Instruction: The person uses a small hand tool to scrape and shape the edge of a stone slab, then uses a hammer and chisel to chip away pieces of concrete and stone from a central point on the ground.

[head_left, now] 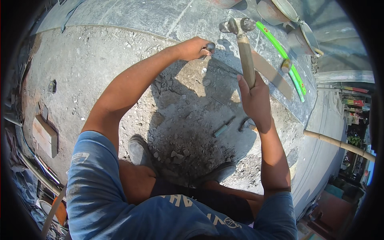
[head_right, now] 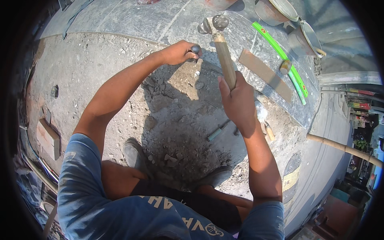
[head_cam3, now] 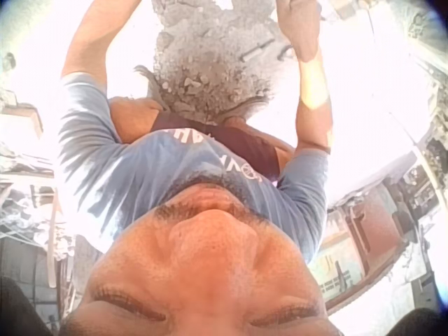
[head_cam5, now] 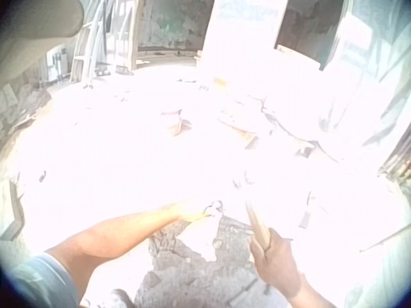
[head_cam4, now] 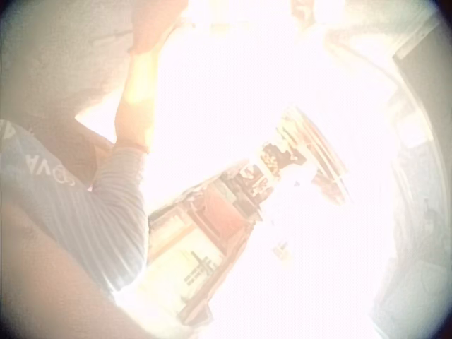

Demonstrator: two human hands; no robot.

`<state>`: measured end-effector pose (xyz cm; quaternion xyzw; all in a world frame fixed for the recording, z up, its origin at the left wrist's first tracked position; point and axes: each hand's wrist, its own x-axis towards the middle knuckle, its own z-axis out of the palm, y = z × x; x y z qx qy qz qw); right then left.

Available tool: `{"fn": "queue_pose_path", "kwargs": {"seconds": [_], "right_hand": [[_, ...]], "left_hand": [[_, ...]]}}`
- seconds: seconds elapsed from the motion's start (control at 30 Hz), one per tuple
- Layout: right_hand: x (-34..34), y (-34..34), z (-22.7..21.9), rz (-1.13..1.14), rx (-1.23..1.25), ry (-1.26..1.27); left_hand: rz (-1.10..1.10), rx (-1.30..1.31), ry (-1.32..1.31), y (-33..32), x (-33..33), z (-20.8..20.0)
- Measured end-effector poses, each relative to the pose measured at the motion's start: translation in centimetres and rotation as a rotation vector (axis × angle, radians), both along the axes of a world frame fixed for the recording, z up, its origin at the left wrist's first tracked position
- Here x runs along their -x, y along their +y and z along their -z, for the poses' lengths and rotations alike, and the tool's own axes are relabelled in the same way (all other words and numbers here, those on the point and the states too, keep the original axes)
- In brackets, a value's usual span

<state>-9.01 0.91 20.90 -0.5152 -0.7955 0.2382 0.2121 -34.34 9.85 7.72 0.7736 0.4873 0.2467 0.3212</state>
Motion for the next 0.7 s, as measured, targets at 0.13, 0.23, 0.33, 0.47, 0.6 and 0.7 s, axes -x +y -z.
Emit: {"fn": "queue_pose_path", "kwargs": {"seconds": [0.13,0.23,0.33,0.47,0.6,0.7], "right_hand": [[-0.2,0.4,0.1,-0.011,0.141,-0.206],[1.4,0.3,-4.9,0.097,0.059,0.116],[2.1,0.7,-6.7,0.087,0.003,0.366],[-0.5,1.1,0.7,-0.033,-0.048,0.052],[-0.8,1.3,1.3,-0.063,0.173,-0.159],[0.2,0.2,-3.7,0.003,0.165,-0.047]], "left_hand": [[0.053,-0.043,-0.025,-1.2,-0.5,1.4],[-0.002,0.070,-0.055,-0.4,0.7,0.9],[0.010,0.026,-0.081,-0.2,1.4,2.2],[0.042,0.008,-0.101,0.4,0.0,1.0],[-0.012,0.106,-0.030,-0.4,-0.2,0.6],[-0.044,0.033,-0.064,-1.1,-0.1,1.1]]}}
